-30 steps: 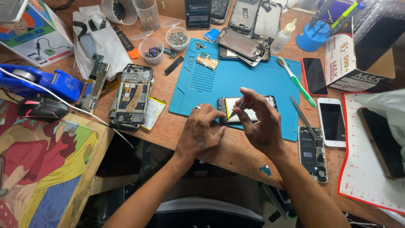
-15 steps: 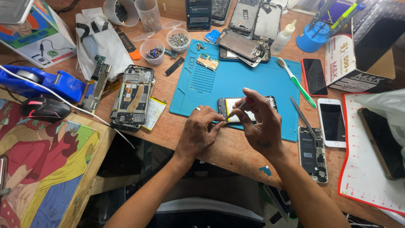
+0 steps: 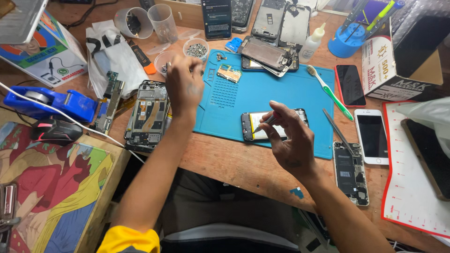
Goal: The person uses a small screwdriver to pry and separate the battery from the internal frame of a disassembled smartphone. They then lift the battery out and set it aside on the workbench.
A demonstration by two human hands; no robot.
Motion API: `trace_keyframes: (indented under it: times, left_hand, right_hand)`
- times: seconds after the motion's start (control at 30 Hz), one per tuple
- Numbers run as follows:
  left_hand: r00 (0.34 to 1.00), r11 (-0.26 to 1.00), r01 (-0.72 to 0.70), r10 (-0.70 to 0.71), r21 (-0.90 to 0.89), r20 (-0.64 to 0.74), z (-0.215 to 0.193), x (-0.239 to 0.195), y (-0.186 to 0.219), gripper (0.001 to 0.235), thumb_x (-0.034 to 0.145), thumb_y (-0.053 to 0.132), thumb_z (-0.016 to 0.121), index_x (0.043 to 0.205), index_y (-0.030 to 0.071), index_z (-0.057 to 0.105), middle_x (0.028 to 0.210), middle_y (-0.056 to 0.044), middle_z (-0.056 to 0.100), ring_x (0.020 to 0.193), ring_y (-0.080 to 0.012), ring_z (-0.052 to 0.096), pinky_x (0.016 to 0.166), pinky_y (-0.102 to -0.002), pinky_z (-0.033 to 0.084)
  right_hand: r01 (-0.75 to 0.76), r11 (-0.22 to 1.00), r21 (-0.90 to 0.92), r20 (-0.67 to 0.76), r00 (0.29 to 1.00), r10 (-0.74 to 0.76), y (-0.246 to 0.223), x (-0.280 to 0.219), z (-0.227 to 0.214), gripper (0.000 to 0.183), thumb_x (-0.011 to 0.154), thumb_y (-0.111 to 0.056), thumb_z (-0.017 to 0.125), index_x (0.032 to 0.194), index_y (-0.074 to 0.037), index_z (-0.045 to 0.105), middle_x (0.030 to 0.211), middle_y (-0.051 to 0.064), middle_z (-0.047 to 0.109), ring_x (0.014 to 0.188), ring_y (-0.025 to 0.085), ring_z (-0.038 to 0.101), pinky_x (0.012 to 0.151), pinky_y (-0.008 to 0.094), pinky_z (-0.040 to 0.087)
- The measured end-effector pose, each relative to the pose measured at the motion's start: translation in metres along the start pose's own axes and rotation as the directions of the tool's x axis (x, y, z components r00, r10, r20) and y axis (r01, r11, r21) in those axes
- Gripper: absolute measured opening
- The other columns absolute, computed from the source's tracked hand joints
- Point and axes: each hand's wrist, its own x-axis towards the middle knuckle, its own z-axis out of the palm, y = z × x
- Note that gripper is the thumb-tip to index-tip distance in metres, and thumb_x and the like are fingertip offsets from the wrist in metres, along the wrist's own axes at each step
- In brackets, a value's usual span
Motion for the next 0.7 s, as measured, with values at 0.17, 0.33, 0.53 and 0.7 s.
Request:
trace_keyframes:
  times: [0.17,0.33,0.53,0.7]
  left_hand:
    - [0.999,0.987,-0.048,0.050,0.156,-0.012,0.021,0.053,-0.031,0.009,0.085,0.008,0.075,0.093,0.007,0.079,0.100,-0.017,0.068,0.097,-0.0378,0.064,0.085,-0.047,0.051]
    - [0.997,0.984,-0.040,0.029,0.173,0.066,0.030,0.059,-0.046,0.017,0.086,0.005,0.073,0.099,0.009,0.082,0.101,-0.018,0.067,0.099,-0.0385,0.063,0.087,-0.047,0.050]
    - [0.998,0.999,-0.035,0.036,0.013,-0.055,0.014,0.045,-0.028,0.020,0.092,-0.002,0.066,0.107,0.004,0.077,0.101,-0.018,0.068,0.099,-0.0361,0.065,0.087,-0.044,0.052]
    - [0.993,0.986,-0.121,0.119,-0.113,-0.028,-0.003,-0.001,0.011,0.014,0.092,-0.003,0.067,0.102,0.002,0.076,0.096,-0.018,0.067,0.092,-0.0358,0.066,0.084,-0.043,0.052]
  right_hand:
    - [-0.050,0.999,0.000,-0.027,0.998,0.050,-0.004,0.001,-0.003,0.052,0.096,0.006,0.070,0.143,-0.005,0.050,0.112,0.012,0.068,0.110,0.019,0.071,0.104,0.036,0.061]
    - [-0.053,0.998,-0.023,-0.031,0.998,0.052,-0.002,0.001,-0.006,0.052,0.096,0.005,0.071,0.143,-0.006,0.051,0.112,0.012,0.068,0.109,0.019,0.071,0.102,0.035,0.061]
    - [-0.033,0.999,-0.006,-0.043,0.999,0.033,0.001,0.001,-0.006,0.050,0.098,0.005,0.069,0.144,-0.005,0.049,0.114,0.013,0.067,0.113,0.020,0.071,0.104,0.037,0.061]
    - [-0.036,0.999,-0.006,-0.063,0.997,0.035,0.006,0.001,-0.008,0.052,0.099,0.006,0.069,0.145,-0.005,0.047,0.114,0.013,0.068,0.111,0.019,0.071,0.105,0.037,0.061]
